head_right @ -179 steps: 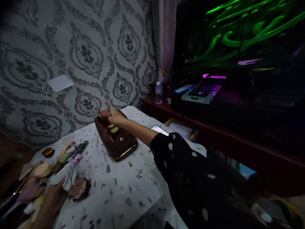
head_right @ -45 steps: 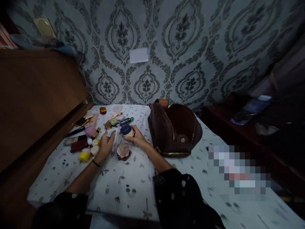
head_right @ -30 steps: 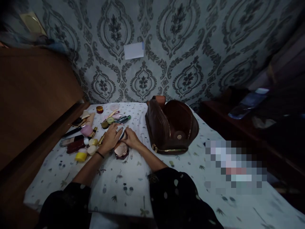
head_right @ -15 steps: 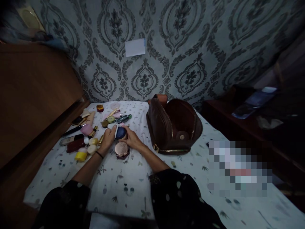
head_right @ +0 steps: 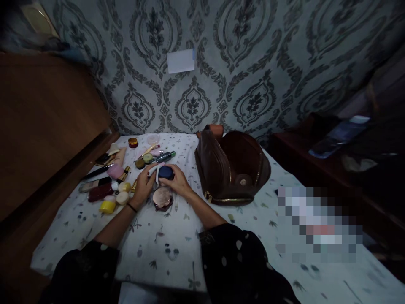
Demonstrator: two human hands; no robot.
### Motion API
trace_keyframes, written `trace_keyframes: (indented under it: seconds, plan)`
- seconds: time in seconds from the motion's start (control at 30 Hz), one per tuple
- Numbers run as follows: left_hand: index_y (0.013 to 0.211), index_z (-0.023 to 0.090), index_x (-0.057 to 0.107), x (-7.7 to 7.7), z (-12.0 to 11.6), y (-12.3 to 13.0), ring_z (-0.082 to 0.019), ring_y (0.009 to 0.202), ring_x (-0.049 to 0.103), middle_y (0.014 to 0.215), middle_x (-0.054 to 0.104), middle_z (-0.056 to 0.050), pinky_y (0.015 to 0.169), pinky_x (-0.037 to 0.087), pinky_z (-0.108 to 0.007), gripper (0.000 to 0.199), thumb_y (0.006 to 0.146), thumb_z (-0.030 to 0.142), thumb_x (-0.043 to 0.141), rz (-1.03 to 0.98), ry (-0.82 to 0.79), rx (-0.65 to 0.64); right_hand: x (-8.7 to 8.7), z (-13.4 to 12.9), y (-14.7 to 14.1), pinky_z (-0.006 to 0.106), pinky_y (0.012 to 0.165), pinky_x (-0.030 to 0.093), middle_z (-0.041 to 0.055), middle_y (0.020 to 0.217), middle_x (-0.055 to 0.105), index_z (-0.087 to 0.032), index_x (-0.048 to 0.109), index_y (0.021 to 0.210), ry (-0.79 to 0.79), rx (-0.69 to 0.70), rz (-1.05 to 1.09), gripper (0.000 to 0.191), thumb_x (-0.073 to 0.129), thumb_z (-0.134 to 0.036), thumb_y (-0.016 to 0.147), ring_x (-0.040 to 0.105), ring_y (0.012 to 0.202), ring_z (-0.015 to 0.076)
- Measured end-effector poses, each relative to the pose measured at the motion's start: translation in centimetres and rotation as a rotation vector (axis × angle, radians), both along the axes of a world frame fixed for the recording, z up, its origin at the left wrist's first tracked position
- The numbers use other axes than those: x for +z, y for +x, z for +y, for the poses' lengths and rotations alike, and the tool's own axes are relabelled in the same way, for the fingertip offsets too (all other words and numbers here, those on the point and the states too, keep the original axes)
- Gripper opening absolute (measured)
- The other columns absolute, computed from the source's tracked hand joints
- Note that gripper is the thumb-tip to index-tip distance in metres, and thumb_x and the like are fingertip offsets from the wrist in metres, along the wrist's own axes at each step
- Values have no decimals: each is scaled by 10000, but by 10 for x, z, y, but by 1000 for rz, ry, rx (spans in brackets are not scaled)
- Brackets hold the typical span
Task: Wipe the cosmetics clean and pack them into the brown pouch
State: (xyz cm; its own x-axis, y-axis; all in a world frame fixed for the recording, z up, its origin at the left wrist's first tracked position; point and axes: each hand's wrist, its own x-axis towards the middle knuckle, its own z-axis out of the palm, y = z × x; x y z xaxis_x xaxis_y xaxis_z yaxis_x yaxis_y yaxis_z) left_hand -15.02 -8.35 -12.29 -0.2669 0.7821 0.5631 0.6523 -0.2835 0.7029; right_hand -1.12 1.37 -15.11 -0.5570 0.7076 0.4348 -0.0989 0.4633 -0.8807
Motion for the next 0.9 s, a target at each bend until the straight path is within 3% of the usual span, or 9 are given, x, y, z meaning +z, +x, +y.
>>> trace_keyframes:
  seconds: [0.1,0.3,0.63,0.9]
  plan:
    - [1289,204,593,3,-4,3,-213,1175,569,1237,629,-98,1038,432,-367,352,972,263,451,111,1,-52,-4,5,0,419,1048,424,99,1234,636,-188,597,1206,-86,21,41,634,770,-523,697,582,1159,258]
    - [1387,231,521,3,-6,7,-238,1215,539,1275,596,-108,1071,415,-413,412,999,344,443,215,-75,-33,-6,9,1,440,1126,363,119,1306,618,-177,607,1245,-167,78,66,727,783,-579,666,551,1237,281]
    - [1269,194,631,-2,1,-4,-239,1249,565,1293,651,-100,1099,421,-428,374,998,356,429,10,-130,-59,-1,10,5,441,1113,381,88,1281,636,-212,616,1254,-269,184,53,708,824,-512,647,566,1224,272]
    - [1264,199,639,-3,1,-5,-226,1224,589,1281,668,-89,1086,438,-409,369,995,351,436,-3,-79,-53,6,10,11,432,1137,357,76,1368,590,-222,585,1317,-304,288,52,745,840,-437,651,518,1294,269]
